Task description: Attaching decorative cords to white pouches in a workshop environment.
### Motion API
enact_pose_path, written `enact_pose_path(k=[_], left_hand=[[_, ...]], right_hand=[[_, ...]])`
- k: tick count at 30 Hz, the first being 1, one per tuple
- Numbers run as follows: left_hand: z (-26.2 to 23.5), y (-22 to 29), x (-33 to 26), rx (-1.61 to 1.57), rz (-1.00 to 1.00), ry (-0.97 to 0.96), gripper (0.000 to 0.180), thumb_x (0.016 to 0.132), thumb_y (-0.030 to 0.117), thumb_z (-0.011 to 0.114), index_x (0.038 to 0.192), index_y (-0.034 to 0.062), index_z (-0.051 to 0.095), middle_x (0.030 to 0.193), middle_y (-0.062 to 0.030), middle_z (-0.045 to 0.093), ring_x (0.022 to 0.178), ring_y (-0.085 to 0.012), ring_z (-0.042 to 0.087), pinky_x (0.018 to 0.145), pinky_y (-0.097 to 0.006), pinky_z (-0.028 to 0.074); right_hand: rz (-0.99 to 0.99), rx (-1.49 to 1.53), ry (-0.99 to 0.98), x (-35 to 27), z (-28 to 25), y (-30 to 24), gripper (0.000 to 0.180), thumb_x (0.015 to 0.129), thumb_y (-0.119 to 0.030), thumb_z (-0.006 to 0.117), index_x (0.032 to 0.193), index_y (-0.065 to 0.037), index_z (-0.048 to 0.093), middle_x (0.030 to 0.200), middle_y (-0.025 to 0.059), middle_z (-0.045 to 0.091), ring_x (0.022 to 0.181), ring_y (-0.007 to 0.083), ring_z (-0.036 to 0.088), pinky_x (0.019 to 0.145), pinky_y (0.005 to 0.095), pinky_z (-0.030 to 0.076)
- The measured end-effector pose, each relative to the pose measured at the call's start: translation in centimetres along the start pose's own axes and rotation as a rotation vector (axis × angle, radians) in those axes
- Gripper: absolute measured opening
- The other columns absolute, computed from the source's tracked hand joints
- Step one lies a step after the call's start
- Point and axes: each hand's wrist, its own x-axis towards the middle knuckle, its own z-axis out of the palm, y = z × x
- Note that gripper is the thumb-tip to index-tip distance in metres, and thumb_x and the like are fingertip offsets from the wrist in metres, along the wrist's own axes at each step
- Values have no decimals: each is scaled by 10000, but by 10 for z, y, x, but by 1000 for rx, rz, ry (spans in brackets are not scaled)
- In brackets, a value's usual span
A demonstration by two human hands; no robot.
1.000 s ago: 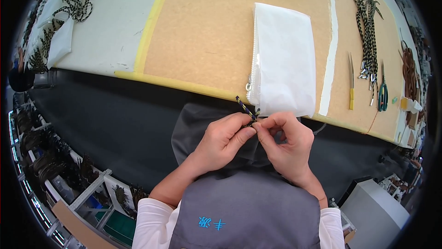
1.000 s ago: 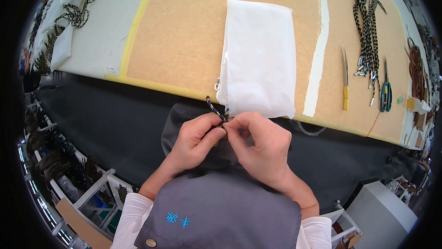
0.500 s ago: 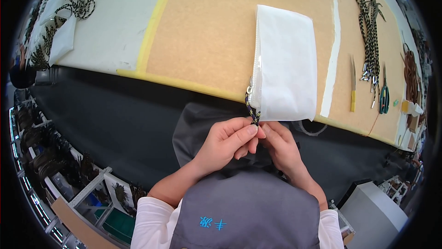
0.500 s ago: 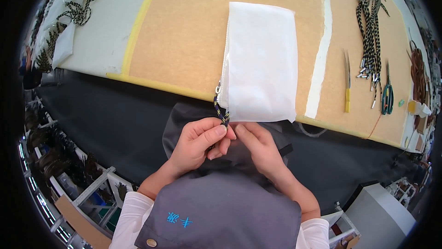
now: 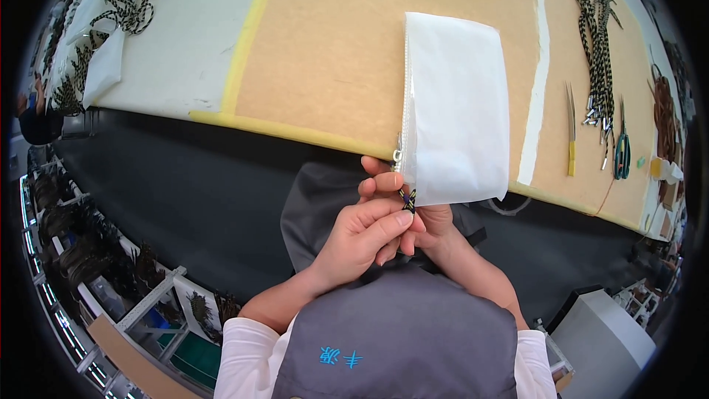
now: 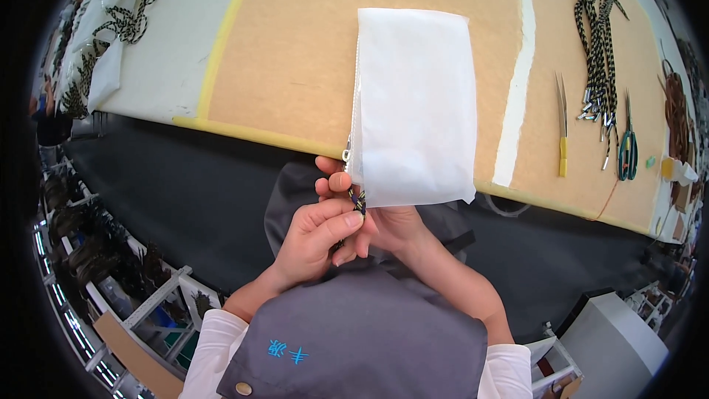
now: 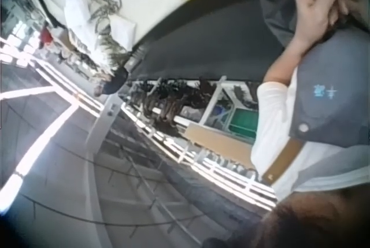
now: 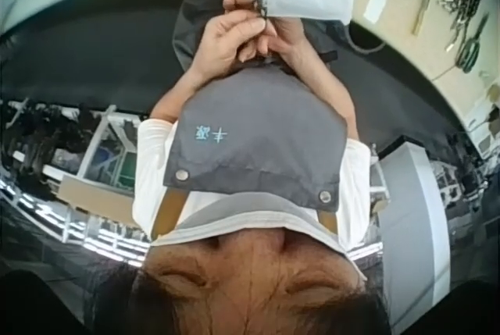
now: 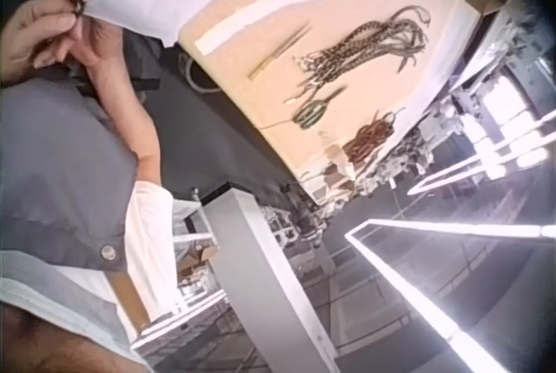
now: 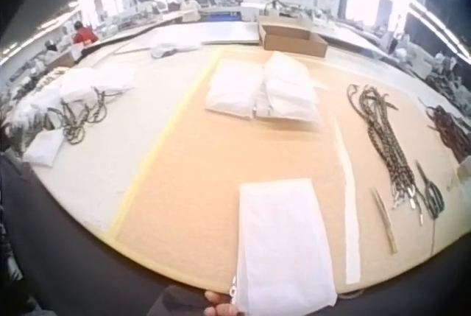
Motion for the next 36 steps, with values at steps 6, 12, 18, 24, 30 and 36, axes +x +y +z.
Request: enact_pose_path(k=[6, 12, 18, 24, 30, 36], left_hand=[[2, -5, 1, 222, 193, 101, 180, 1018, 92, 553, 993, -24, 688, 760, -20, 629, 618, -52, 528, 590, -213, 450], [-1, -14, 7, 507, 384, 224, 84, 943, 32, 626, 943, -34, 678, 726, -36, 607, 626, -74, 525, 565, -252, 436], [1, -12, 10, 824, 578, 360, 37, 903, 4, 640, 892, -29, 651, 698, -60, 574, 602, -112, 504, 541, -272, 403], [0, -5, 17, 965, 724, 338, 49, 870, -29, 664, 914, -23, 645, 676, -80, 535, 558, -171, 504, 512, -287, 397], [-2, -2, 23, 1189, 952, 353, 87, 825, -39, 690, 885, -6, 635, 676, -102, 545, 544, -229, 541, 504, -316, 417], [-10, 2, 20, 1170, 879, 394, 69, 864, 28, 690, 904, 10, 637, 707, -102, 580, 587, -259, 587, 523, -336, 459]], right_hand=[[-132, -397, 333, -20, 16, -3, 424, 919, -108, 707, 1302, 21, 578, 1088, 100, 706, 1041, 225, 643, 937, 329, 530], [-305, -999, 677, -46, 41, -1, 145, 931, -64, 680, 1068, -14, 683, 1017, 100, 716, 896, 198, 681, 822, 334, 551], [-713, -2209, 279, -52, 68, 5, 188, 790, 30, 803, 934, -25, 697, 923, 87, 726, 879, 220, 681, 794, 323, 549], [-737, -2484, 117, -35, 108, -12, 242, 707, 24, 801, 919, -23, 693, 861, 65, 700, 700, 232, 654, 589, 304, 540], [-319, -2699, -229, -7, 145, -39, 237, 708, -1, 788, 892, -43, 644, 769, 59, 643, 663, 221, 610, 547, 331, 484], [10, -2643, -312, 20, 160, -46, 179, 762, -51, 734, 871, -66, 593, 770, 57, 573, 754, 250, 595, 627, 371, 489]])
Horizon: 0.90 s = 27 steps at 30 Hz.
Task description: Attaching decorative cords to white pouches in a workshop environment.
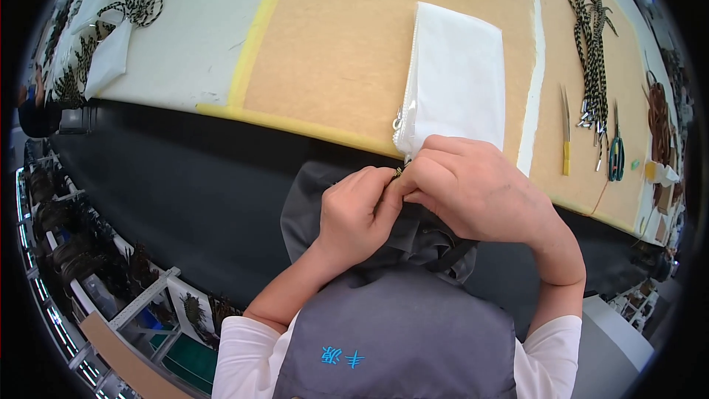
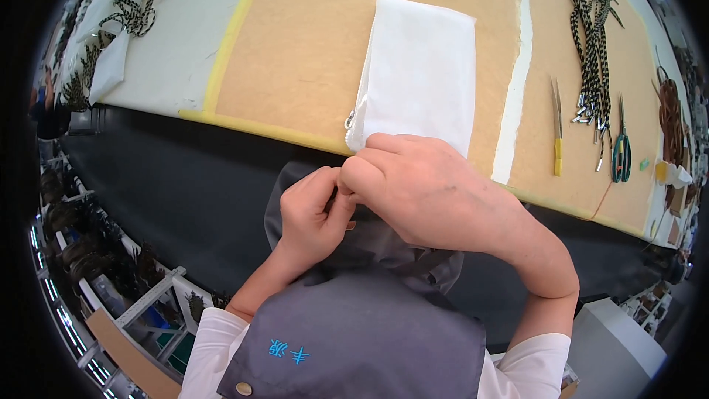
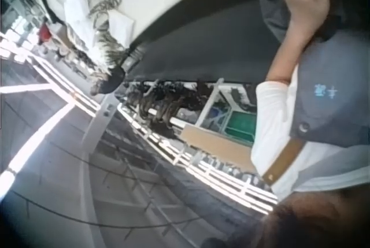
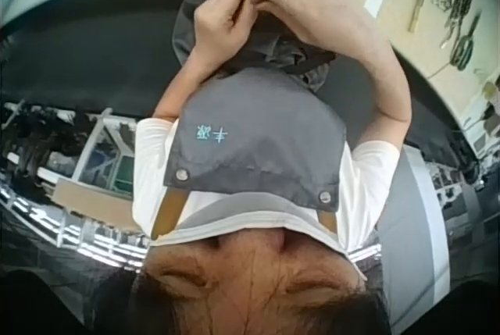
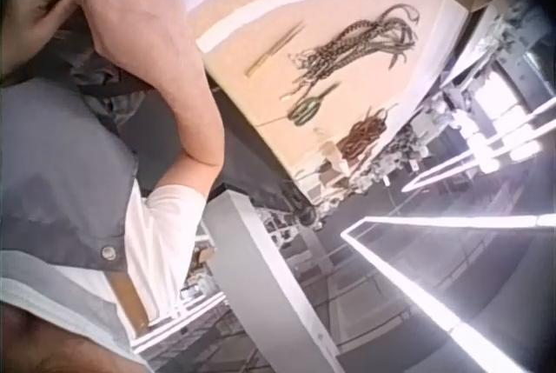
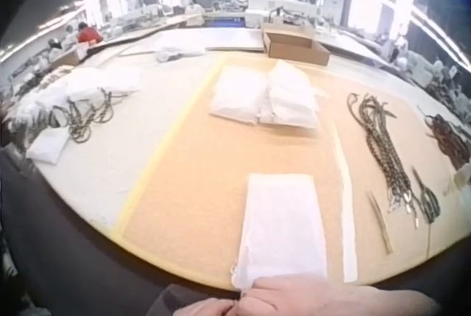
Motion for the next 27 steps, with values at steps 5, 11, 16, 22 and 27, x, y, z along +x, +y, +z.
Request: enact_pose_path(k=[5, 11, 16, 22, 27], left_hand=[[2, -2, -3, -372, -313, 14, 71, 925, 52, 676, 947, -13, 655, 720, -97, 590, 556, -190, 546, 520, -296, 438], [-2, -6, 1, -190, -184, 52, 58, 905, 36, 697, 927, -9, 667, 717, -74, 582, 553, -127, 522, 502, -270, 420], [0, -4, 1, -223, -177, 60, 48, 880, 6, 697, 913, -9, 664, 714, -68, 571, 541, -121, 505, 491, -267, 407], [-2, -3, 2, -207, -171, 38, 82, 850, -25, 691, 924, -11, 658, 719, -76, 568, 545, -144, 513, 500, -278, 417], [10, -8, 0, 1, 148, 158, 167, 755, -51, 725, 898, -4, 654, 747, -90, 584, 594, -269, 548, 534, -351, 455]], right_hand=[[-9, -41, 109, -16, 12, 2, 132, 821, -96, 708, 877, -58, 595, 801, 49, 592, 760, 238, 586, 660, 355, 464], [3, -149, 292, -31, 27, 3, 176, 788, -70, 750, 929, -76, 644, 878, 20, 663, 788, 192, 625, 676, 315, 447], [17, -144, 302, -32, 29, 2, 208, 768, -53, 765, 926, -79, 632, 884, 14, 672, 791, 191, 635, 690, 309, 452], [17, -168, 284, -35, 34, 1, 175, 784, -43, 714, 928, -80, 621, 883, 16, 664, 826, 200, 633, 716, 317, 459], [-6, -27, 141, -14, 21, -11, 234, 752, -39, 764, 935, -79, 623, 825, 28, 643, 757, 228, 614, 677, 343, 467]])
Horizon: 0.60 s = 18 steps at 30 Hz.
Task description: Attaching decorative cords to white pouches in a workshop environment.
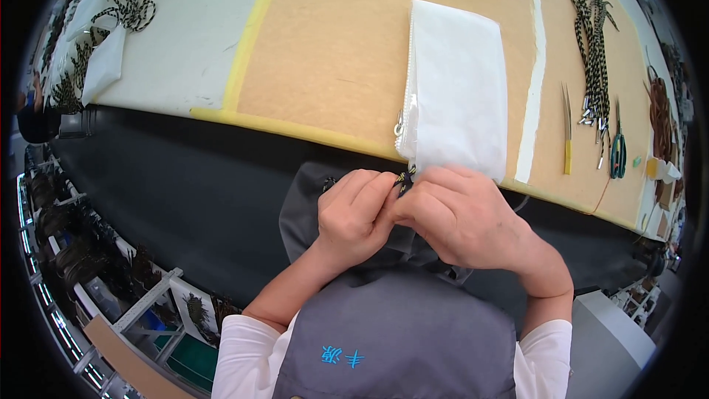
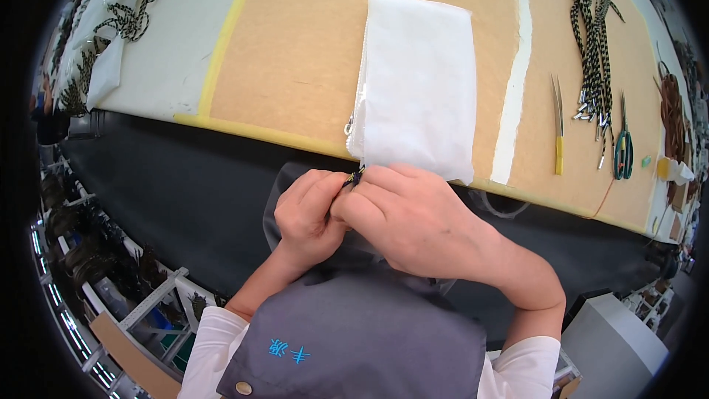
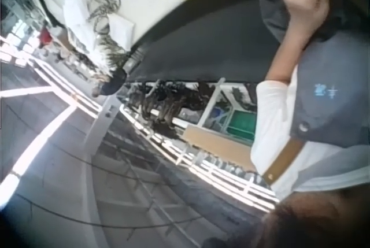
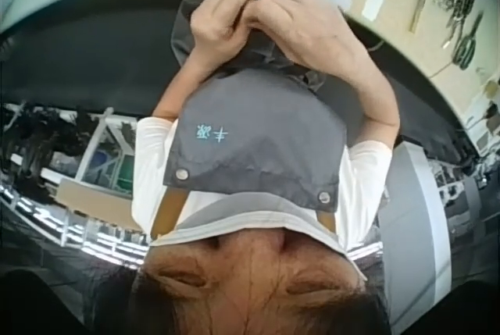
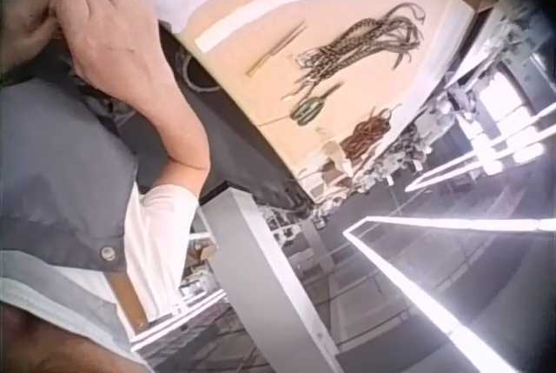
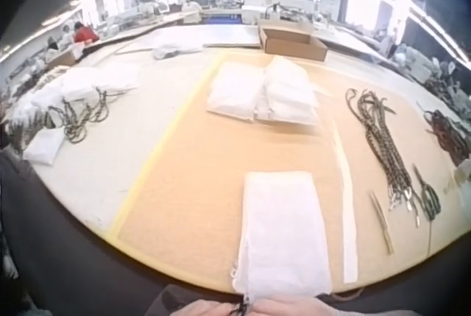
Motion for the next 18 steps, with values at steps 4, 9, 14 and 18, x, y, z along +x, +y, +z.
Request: enact_pose_path(k=[4, 9, 14, 18], left_hand=[[-2, -8, -2, 183, 61, -12, 212, 720, -48, 723, 921, -2, 673, 813, -107, 593, 688, -286, 531, 613, -380, 407], [7, -11, -10, 411, 122, 151, 253, 692, 42, 769, 938, 56, 712, 915, -28, 622, 923, -209, 487, 781, -372, 349], [2, -25, -9, 470, 351, 136, 266, 665, 74, 754, 928, 86, 712, 1036, 16, 665, 1024, -188, 477, 823, -343, 321], [7, -14, -5, 395, 213, 124, 237, 664, 46, 747, 892, 72, 689, 1010, 0, 671, 960, -192, 523, 825, -349, 343]], right_hand=[[-19, 44, 31, 41, -3, 21, 130, 791, -85, 731, 893, -68, 652, 751, 49, 576, 768, 263, 569, 690, 356, 477], [-10, -65, 24, 60, -4, 39, 64, 802, -117, 727, 807, -70, 684, 821, 41, 584, 881, 247, 558, 778, 364, 468], [58, -122, -89, 59, -6, 32, 69, 814, -133, 719, 828, -69, 697, 856, 39, 589, 924, 240, 550, 846, 358, 451], [79, -174, -1, 47, 2, 22, 98, 795, -78, 726, 890, -63, 709, 905, 39, 616, 922, 260, 558, 825, 356, 469]])
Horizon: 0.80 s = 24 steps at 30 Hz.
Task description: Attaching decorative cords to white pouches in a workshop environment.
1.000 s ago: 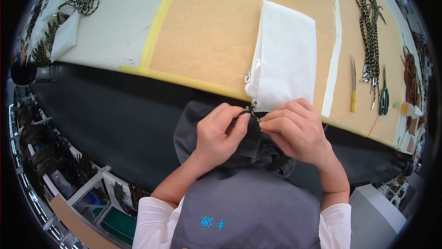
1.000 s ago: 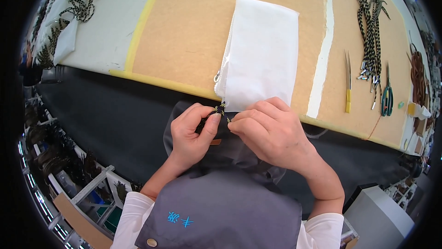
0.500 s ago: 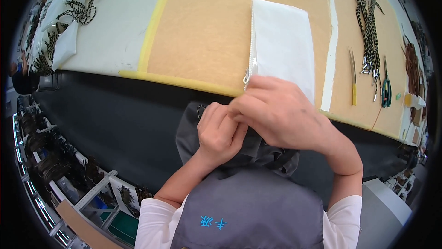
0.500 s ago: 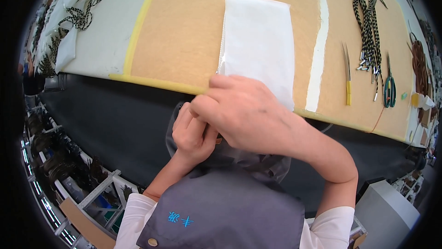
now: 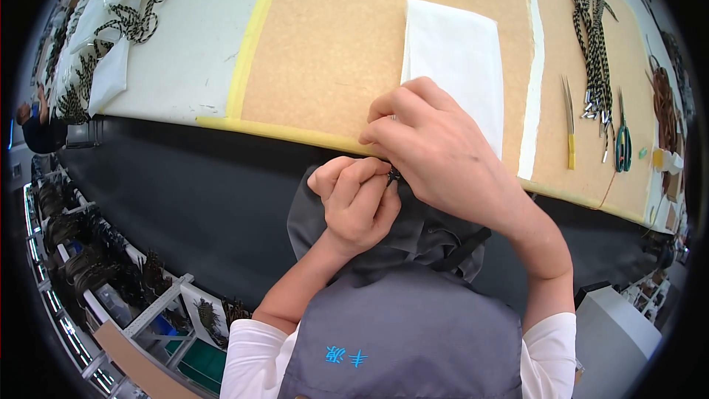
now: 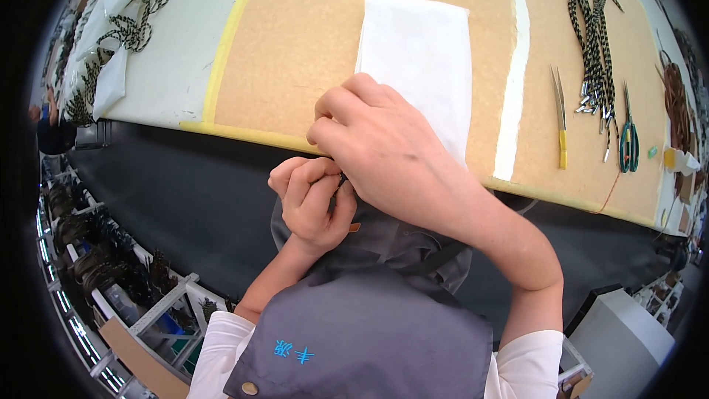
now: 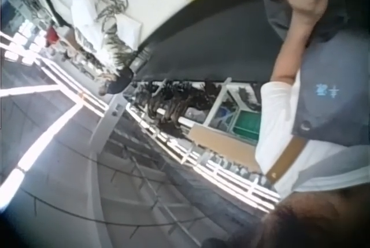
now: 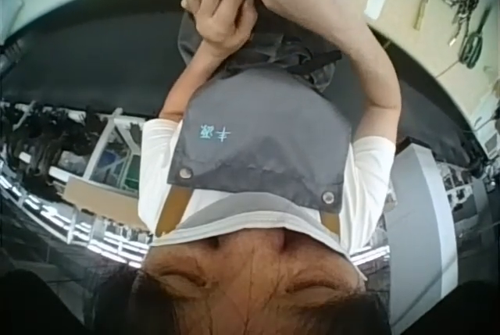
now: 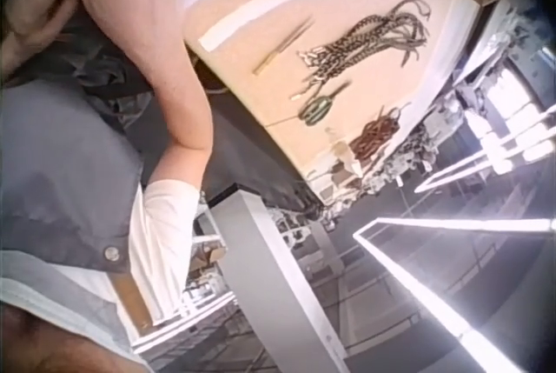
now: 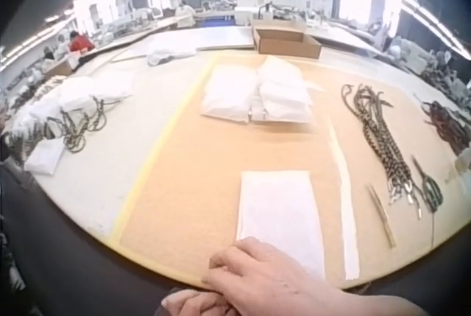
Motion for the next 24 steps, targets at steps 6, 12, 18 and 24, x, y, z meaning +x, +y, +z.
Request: enact_pose_path(k=[6, 12, 18, 24], left_hand=[[-5, 12, -4, -722, -563, -157, 38, 894, 5, 664, 912, 1, 631, 1007, -83, 666, 881, -205, 576, 805, -302, 425], [-7, 19, -4, -1110, -858, -147, 39, 948, 8, 625, 956, -28, 638, 1086, -97, 646, 907, -146, 562, 823, -268, 456], [-11, 11, 4, -570, -451, -214, 61, 862, 10, 682, 916, 0, 657, 990, -80, 682, 865, -200, 610, 812, -320, 421], [-8, 9, 7, -215, -103, -101, 137, 767, -6, 706, 893, 27, 663, 984, -67, 693, 868, -227, 632, 823, -362, 399]], right_hand=[[308, 365, 379, -69, 23, -27, 211, 826, 25, 723, 1031, -16, 701, 915, 99, 715, 706, 206, 689, 587, 291, 536], [522, 515, 442, -79, 56, -29, 163, 873, -24, 745, 1028, -2, 698, 907, 91, 731, 697, 131, 694, 566, 243, 524], [455, 441, 500, -79, 60, -27, 101, 843, 1, 751, 918, -6, 682, 784, 53, 696, 617, 108, 640, 529, 234, 487], [238, 180, 422, -71, 36, -28, 130, 769, 31, 745, 814, -35, 641, 695, 42, 631, 544, 155, 606, 493, 266, 475]])
